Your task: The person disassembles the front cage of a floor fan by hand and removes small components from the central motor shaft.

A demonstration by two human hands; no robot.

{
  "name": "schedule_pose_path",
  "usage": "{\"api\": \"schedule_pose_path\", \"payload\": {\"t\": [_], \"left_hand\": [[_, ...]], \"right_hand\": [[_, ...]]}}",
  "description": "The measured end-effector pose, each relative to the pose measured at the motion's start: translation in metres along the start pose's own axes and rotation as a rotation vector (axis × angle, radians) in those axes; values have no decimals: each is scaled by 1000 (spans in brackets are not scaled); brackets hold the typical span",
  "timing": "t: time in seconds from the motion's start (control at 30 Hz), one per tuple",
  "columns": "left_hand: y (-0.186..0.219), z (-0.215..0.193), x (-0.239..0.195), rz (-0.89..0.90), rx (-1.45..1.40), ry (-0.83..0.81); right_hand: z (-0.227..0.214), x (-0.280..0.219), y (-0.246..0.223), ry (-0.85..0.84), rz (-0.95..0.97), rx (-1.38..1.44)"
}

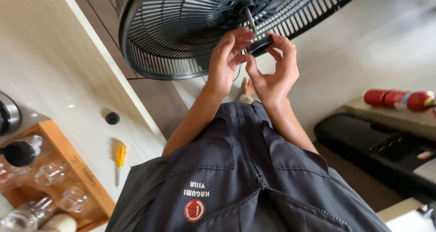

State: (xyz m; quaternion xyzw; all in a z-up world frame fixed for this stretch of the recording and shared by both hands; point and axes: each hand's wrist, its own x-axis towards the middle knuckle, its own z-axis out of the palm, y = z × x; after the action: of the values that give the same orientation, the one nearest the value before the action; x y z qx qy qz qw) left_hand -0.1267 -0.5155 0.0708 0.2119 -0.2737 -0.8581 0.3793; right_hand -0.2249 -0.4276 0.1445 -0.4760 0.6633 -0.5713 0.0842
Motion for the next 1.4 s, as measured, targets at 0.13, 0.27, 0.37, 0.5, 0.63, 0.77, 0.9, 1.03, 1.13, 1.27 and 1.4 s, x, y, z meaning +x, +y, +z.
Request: {"api": "schedule_pose_path", "payload": {"t": [0.13,0.27,0.37,0.5,0.63,0.77,0.9,1.03,1.13,1.27,1.4], "left_hand": [[-19,0,14,15,-74,-25],[-32,-5,21,42,-71,40],[-35,-9,27,18,-81,81],[-35,-9,24,28,-58,93],[-34,-10,19,53,-75,74],[-30,-13,17,70,-49,39],[-24,-12,15,55,11,93],[-13,-11,10,33,102,122],[-9,-11,9,32,135,103],[-9,-8,11,94,134,87],[-6,-6,10,161,173,134]], "right_hand": [[3,17,16,29,-96,-80],[12,33,24,20,-159,-63],[19,42,29,25,-192,-49],[27,50,33,30,-222,-48],[34,48,33,46,-224,-30],[35,49,34,57,-221,-83],[37,50,33,72,-215,-145],[37,53,30,89,-220,-187],[37,54,28,54,-93,-117],[34,55,24,14,-52,-111],[26,54,23,-5,-185,-235]]}}
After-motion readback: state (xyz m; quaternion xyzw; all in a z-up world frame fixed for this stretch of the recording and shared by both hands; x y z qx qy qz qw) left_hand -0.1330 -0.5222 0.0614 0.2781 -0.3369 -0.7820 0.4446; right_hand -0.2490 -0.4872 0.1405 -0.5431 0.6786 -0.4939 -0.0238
